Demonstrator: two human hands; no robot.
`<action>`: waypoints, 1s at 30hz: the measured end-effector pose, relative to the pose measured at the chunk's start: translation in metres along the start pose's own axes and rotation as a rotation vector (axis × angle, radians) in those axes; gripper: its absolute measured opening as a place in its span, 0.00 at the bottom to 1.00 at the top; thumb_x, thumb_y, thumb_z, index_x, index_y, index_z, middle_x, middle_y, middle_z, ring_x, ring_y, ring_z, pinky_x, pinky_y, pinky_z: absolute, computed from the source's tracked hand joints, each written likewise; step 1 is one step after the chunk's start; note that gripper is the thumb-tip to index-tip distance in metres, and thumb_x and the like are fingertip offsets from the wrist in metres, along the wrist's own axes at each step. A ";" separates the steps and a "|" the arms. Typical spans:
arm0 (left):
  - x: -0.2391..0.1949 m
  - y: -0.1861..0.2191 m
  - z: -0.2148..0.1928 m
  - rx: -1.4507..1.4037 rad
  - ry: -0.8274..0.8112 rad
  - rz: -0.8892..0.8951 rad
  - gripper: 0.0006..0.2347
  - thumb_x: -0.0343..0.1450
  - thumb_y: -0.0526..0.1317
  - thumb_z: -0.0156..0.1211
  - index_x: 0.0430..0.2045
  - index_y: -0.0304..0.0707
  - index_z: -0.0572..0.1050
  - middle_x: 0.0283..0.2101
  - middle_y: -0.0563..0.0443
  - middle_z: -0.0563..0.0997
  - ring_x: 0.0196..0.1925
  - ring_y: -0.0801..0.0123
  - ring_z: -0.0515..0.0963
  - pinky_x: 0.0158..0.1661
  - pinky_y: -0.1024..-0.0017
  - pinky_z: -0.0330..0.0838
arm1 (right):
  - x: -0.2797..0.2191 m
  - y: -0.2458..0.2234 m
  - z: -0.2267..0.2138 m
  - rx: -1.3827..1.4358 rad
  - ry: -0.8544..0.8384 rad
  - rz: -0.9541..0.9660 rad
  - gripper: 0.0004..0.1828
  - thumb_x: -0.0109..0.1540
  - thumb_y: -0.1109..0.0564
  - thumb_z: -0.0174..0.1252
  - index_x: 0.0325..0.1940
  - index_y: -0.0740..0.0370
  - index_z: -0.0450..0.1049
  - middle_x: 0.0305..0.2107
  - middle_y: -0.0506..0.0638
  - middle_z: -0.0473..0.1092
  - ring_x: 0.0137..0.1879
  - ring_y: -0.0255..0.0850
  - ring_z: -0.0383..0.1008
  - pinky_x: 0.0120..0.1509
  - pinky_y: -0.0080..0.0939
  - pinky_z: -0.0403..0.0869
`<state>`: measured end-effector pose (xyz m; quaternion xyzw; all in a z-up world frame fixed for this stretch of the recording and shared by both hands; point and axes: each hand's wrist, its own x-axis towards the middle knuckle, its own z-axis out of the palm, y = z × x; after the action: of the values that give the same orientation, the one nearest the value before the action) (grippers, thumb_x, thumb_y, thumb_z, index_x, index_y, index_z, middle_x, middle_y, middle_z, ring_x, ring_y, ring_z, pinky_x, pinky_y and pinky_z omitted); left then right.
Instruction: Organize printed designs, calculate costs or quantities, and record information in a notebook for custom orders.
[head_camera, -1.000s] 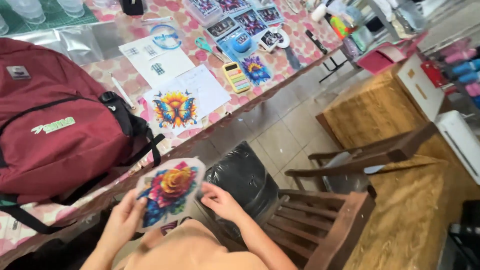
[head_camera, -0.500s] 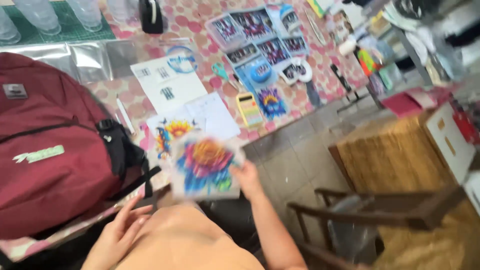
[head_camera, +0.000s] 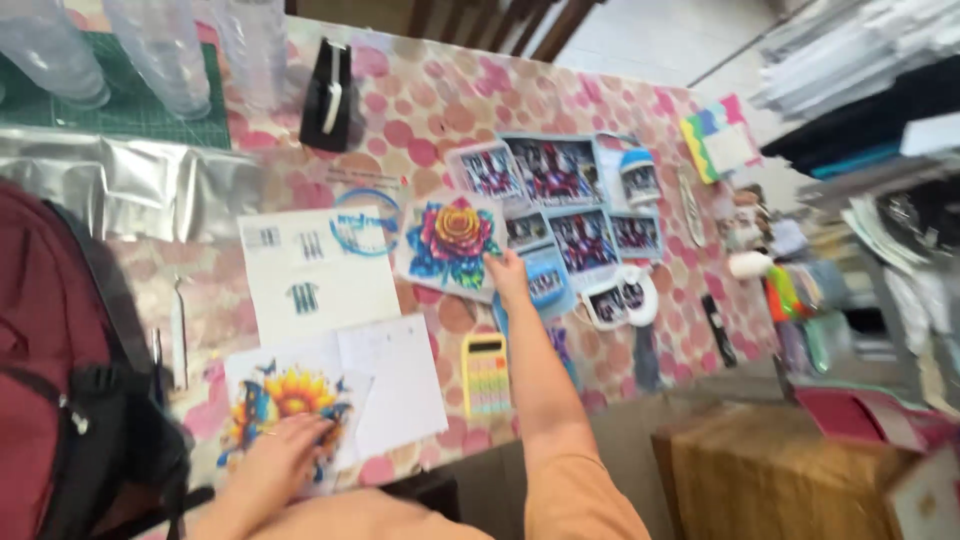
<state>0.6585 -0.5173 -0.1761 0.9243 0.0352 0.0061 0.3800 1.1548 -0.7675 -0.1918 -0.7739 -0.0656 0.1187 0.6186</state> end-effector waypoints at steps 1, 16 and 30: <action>0.009 -0.002 0.022 0.164 -0.025 0.070 0.19 0.68 0.49 0.60 0.55 0.56 0.76 0.62 0.58 0.77 0.65 0.65 0.74 0.60 0.62 0.68 | -0.002 0.003 -0.005 0.019 -0.074 0.053 0.16 0.61 0.54 0.67 0.52 0.61 0.78 0.39 0.50 0.79 0.42 0.34 0.77 0.49 0.37 0.77; 0.096 -0.016 0.025 0.395 0.174 0.458 0.17 0.71 0.56 0.55 0.48 0.51 0.72 0.52 0.47 0.76 0.49 0.54 0.75 0.44 0.54 0.65 | -0.061 -0.028 -0.028 -1.345 -0.330 0.092 0.14 0.49 0.48 0.59 0.34 0.52 0.82 0.32 0.52 0.80 0.45 0.53 0.80 0.51 0.50 0.74; 0.086 -0.032 0.054 0.517 0.178 0.382 0.21 0.71 0.63 0.50 0.53 0.61 0.74 0.58 0.50 0.74 0.64 0.51 0.70 0.55 0.50 0.63 | -0.228 -0.071 0.050 -0.033 0.006 -0.445 0.11 0.71 0.52 0.50 0.52 0.47 0.55 0.36 0.58 0.79 0.32 0.42 0.81 0.33 0.35 0.81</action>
<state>0.7445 -0.5266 -0.2377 0.9759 -0.1053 0.1486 0.1204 0.9256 -0.7608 -0.1097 -0.7506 -0.2349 -0.0240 0.6172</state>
